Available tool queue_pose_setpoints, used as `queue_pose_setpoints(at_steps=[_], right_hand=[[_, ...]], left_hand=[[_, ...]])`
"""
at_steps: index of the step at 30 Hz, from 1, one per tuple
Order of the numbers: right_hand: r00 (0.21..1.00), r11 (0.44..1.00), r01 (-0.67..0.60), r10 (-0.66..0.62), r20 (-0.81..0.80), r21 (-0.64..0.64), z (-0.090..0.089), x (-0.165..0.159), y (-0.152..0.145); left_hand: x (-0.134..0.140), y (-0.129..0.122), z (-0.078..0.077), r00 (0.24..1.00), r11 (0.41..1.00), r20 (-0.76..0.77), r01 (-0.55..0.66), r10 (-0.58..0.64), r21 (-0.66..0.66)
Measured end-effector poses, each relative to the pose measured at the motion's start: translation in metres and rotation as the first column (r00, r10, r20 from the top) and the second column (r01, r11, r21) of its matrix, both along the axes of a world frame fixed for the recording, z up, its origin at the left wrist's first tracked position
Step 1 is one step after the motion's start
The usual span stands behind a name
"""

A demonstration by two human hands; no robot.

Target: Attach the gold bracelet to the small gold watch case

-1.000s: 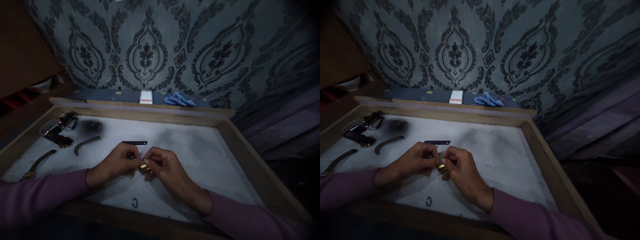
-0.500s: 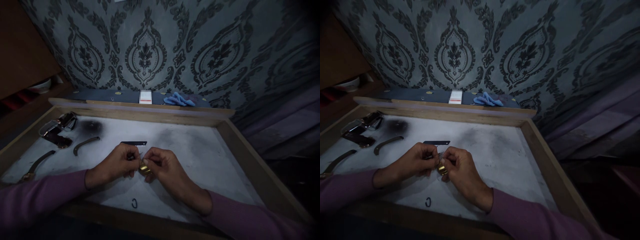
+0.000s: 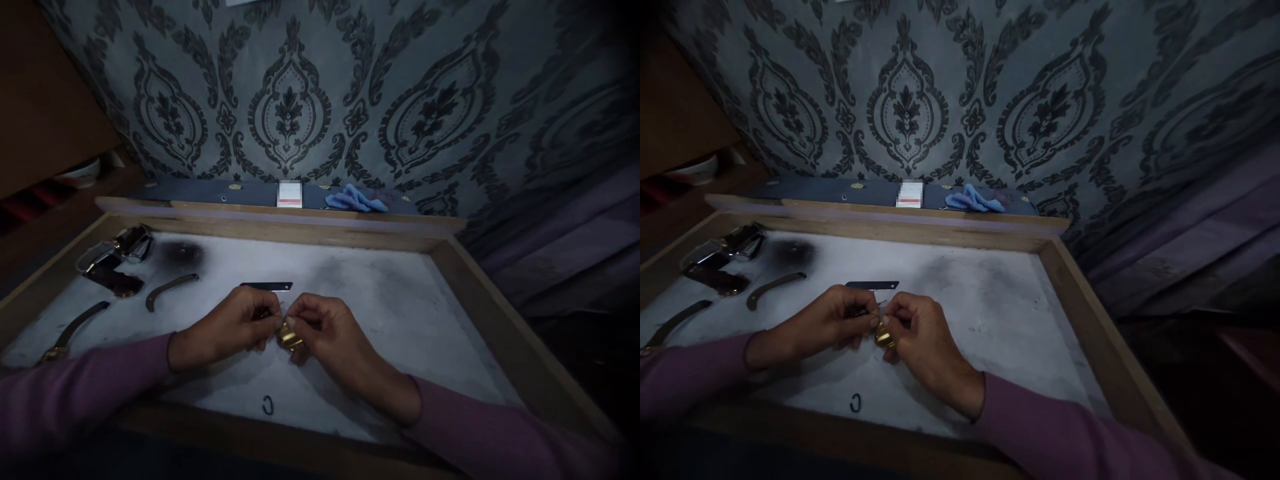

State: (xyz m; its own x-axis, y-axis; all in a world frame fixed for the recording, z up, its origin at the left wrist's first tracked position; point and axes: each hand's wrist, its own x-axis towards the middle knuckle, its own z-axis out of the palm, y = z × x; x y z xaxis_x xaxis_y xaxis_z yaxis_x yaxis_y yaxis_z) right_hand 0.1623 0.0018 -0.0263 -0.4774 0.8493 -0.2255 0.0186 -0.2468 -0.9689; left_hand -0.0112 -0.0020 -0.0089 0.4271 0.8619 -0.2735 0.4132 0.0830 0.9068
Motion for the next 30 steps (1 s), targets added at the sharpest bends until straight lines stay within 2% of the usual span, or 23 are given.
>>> queue_pose_setpoints(at_steps=[5,14,17,24,30], right_hand=[[1.000,1.000,-0.004,0.004,0.004,0.011,-0.0005,0.0002,0.0000],[1.000,1.000,-0.029,0.029,-0.003,0.013,-0.0001,0.0003,-0.0004],[1.000,1.000,-0.022,0.022,-0.005,0.011,-0.0009,0.0001,-0.0003],[0.998,0.999,-0.046,0.046,0.034,-0.007,0.0009,0.0011,0.0006],[0.998,0.996,-0.067,0.067,-0.003,-0.054,-0.0009,0.0031,0.0020]], left_hand=[[-0.0003,0.0010,0.0044,0.983,0.970,-0.163,0.119,-0.086,0.210],[0.0002,-0.0033,0.0024,0.949,0.881,-0.302,0.218,-0.091,0.420],[0.0003,-0.0035,0.0028,0.939,0.867,-0.330,0.244,-0.099,0.434],[-0.0003,-0.0032,0.0038,0.951,0.906,-0.291,0.210,-0.102,0.368],[-0.0031,-0.0031,0.0007,0.962,0.919,-0.251,0.197,-0.112,0.343]])
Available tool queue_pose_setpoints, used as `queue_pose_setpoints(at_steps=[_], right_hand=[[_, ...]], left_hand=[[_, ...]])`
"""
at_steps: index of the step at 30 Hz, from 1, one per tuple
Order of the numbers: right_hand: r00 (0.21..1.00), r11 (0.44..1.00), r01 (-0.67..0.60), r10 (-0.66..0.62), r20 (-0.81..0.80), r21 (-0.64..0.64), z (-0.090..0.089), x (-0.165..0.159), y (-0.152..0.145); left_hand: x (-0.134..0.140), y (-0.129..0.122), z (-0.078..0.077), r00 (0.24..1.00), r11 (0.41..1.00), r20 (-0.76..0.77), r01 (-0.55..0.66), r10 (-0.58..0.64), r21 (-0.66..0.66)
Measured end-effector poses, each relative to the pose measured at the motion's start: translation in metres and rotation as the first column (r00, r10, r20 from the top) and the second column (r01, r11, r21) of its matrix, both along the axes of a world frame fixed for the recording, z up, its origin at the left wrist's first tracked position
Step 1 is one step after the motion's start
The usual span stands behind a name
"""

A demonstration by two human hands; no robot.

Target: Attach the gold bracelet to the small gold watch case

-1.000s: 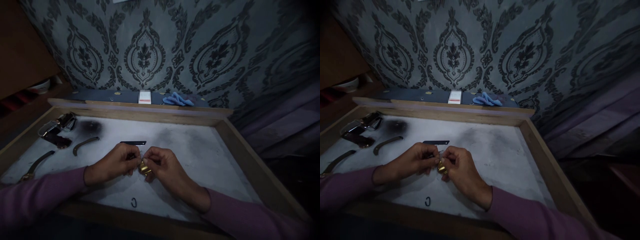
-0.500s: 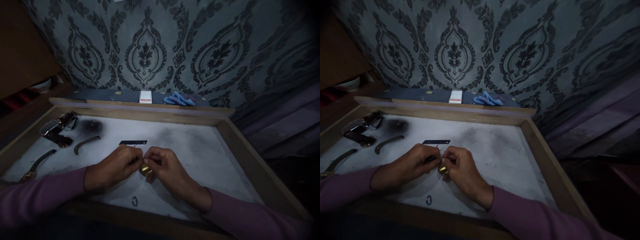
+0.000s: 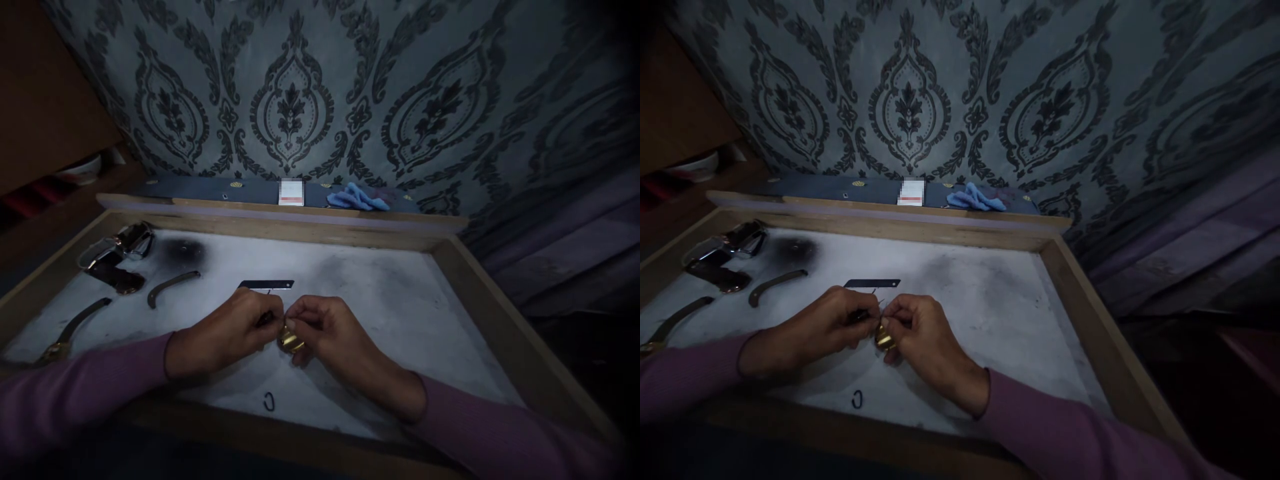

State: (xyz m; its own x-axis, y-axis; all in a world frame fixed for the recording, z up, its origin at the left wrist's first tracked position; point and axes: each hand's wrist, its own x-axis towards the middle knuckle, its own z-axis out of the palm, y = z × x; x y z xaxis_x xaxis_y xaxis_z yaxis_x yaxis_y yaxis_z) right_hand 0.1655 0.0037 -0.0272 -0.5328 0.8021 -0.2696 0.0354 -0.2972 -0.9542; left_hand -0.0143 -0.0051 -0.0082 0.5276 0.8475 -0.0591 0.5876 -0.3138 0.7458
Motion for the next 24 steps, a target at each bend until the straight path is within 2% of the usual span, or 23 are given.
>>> queue_pose_setpoints(at_steps=[8,10,14,19,24], right_hand=[[0.998,0.998,-0.037,0.034,-0.054,-0.055,-0.002,0.001,0.001],[0.998,0.998,-0.043,0.041,-0.040,-0.048,-0.001,0.001,0.001],[0.999,1.000,-0.028,0.028,-0.031,-0.012,0.000,0.000,0.002],[1.000,1.000,0.019,-0.018,-0.016,0.017,0.001,0.001,0.005],[0.999,0.999,0.043,-0.042,-0.022,0.032,0.003,0.003,0.006]], left_hand=[[0.000,-0.002,-0.003,0.999,0.998,0.016,-0.027,0.028,-0.054],[-0.001,-0.002,-0.003,0.997,0.993,0.043,-0.054,0.059,-0.107],[-0.003,-0.001,0.000,0.983,0.951,0.133,-0.079,0.124,-0.300],[-0.006,-0.002,0.007,0.969,0.950,0.191,-0.096,0.157,-0.296],[-0.006,-0.002,0.006,0.919,0.896,0.280,-0.142,0.277,-0.420]])
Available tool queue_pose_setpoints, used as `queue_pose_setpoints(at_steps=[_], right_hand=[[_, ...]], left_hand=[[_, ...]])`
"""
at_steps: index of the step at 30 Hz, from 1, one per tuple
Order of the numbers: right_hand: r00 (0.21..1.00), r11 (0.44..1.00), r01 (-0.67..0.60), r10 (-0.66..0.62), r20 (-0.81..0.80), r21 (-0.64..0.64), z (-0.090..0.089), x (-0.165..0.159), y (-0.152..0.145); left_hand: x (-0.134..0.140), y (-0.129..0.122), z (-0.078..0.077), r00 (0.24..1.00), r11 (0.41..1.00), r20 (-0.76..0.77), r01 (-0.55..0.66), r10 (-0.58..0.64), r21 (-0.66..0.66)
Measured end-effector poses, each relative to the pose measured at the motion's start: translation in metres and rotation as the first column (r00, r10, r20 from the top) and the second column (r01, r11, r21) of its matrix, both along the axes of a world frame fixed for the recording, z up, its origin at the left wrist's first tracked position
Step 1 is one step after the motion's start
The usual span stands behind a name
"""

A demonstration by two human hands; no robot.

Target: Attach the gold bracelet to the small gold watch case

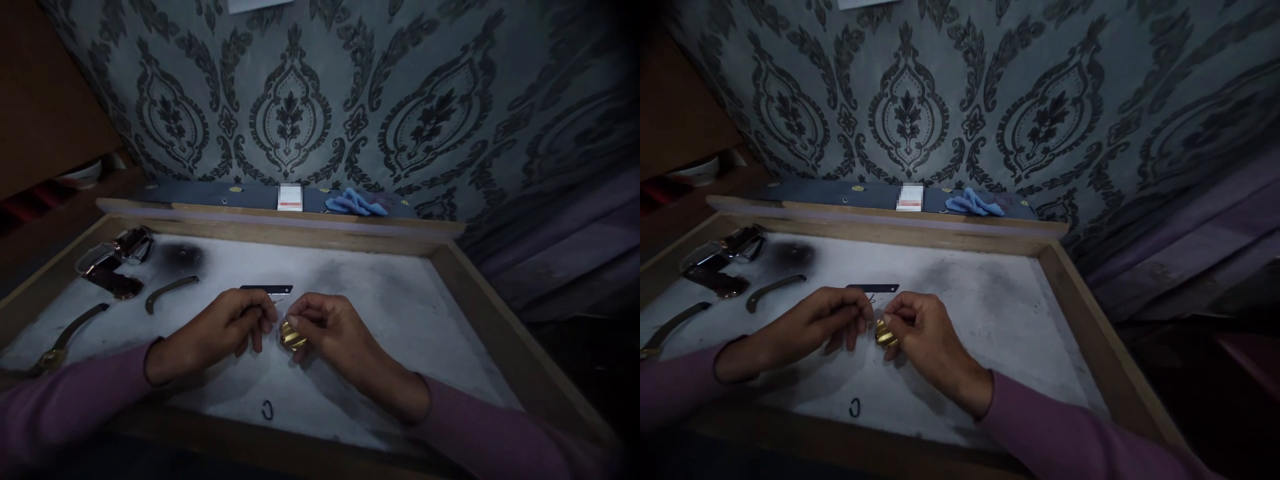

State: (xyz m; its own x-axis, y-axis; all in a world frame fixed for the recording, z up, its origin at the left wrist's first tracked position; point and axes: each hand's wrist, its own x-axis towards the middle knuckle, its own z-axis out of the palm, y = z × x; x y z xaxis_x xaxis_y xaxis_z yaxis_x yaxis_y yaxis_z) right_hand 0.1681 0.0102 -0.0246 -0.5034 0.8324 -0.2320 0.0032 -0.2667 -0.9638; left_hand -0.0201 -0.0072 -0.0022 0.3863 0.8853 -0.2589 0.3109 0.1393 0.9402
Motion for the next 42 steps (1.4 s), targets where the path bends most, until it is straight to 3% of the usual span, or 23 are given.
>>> queue_pose_setpoints(at_steps=[6,18,42], right_hand=[[1.000,1.000,-0.013,0.013,-0.029,0.027,0.003,-0.003,-0.002],[0.999,0.998,0.012,-0.014,0.039,0.064,-0.002,-0.006,-0.009],[0.997,0.999,0.028,-0.030,0.066,0.037,-0.001,-0.008,-0.012]], left_hand=[[0.006,0.005,-0.003,0.998,0.983,0.041,-0.036,0.044,-0.177],[0.013,0.005,-0.009,0.981,0.944,0.059,-0.162,0.187,-0.288],[0.015,0.005,-0.005,0.982,0.936,0.053,-0.156,0.181,-0.315]])
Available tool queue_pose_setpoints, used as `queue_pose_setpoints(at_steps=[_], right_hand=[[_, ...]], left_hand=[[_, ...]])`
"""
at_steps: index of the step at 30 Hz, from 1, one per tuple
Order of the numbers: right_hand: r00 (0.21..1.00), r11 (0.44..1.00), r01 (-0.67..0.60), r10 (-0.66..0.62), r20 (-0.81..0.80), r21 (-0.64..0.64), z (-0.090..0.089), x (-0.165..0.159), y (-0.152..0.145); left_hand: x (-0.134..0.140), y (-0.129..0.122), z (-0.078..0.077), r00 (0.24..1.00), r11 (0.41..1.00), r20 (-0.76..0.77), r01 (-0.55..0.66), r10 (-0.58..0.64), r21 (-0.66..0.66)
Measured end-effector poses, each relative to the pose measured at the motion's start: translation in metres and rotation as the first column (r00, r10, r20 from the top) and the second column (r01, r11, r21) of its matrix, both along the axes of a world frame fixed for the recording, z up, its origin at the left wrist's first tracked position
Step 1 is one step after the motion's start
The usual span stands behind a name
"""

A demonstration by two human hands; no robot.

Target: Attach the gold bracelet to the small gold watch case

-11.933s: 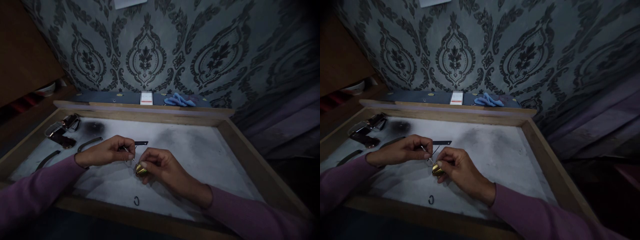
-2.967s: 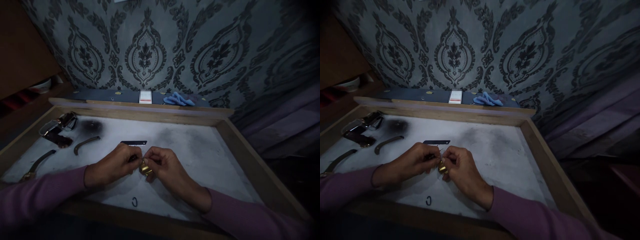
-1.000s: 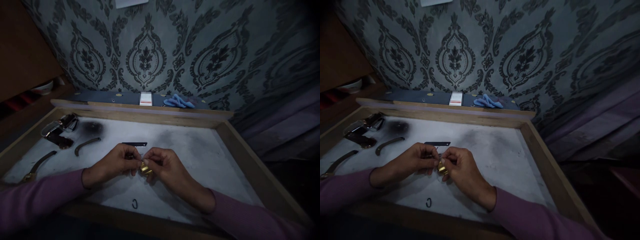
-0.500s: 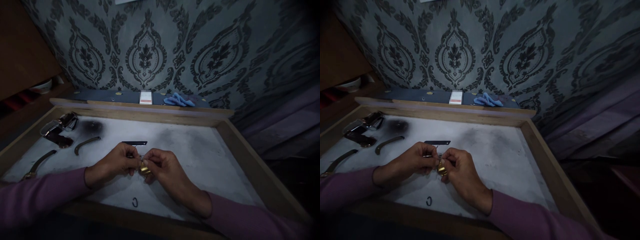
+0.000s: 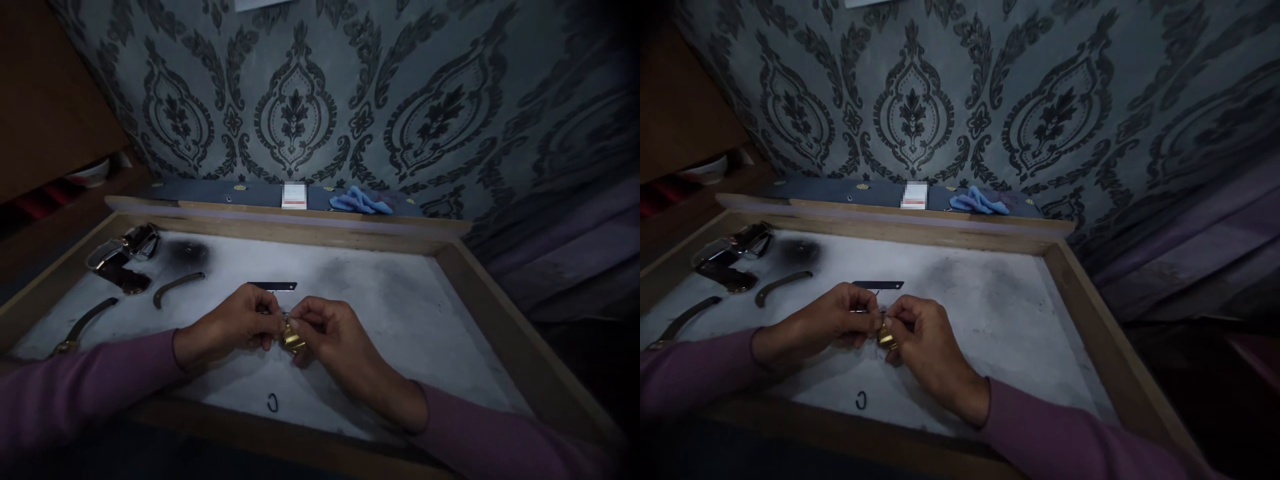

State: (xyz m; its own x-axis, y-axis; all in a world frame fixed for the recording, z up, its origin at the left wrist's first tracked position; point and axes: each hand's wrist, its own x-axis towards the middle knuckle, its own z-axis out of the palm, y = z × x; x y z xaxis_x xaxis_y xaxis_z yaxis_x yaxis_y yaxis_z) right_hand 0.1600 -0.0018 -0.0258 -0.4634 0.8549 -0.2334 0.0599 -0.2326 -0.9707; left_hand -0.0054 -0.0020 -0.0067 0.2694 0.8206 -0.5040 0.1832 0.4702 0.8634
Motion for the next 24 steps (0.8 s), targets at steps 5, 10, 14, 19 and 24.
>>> queue_pose_setpoints(at_steps=[5,10,14,19,24], right_hand=[[1.000,1.000,0.002,-0.002,0.003,-0.013,0.0026,0.0000,0.0001],[1.000,1.000,0.011,-0.011,-0.027,-0.018,0.0029,-0.0003,0.0004],[0.999,1.000,0.021,-0.021,-0.032,-0.024,0.0026,-0.0003,0.0015],[1.000,1.000,0.007,-0.007,0.005,-0.012,0.0054,0.0006,0.0018],[0.999,1.000,-0.004,0.004,-0.033,0.013,0.0051,0.0014,0.0008]], left_hand=[[-0.0005,-0.0001,0.0001,1.000,1.000,0.018,-0.008,0.009,-0.008],[-0.0030,-0.0006,-0.0020,0.999,0.999,0.049,0.023,-0.024,0.025],[-0.0043,-0.0015,-0.0019,0.996,0.999,0.091,0.010,-0.013,0.034],[-0.0043,-0.0009,-0.0011,0.998,1.000,0.066,0.002,-0.003,0.019],[-0.0039,-0.0003,-0.0019,0.999,1.000,0.045,-0.003,0.003,0.013]])
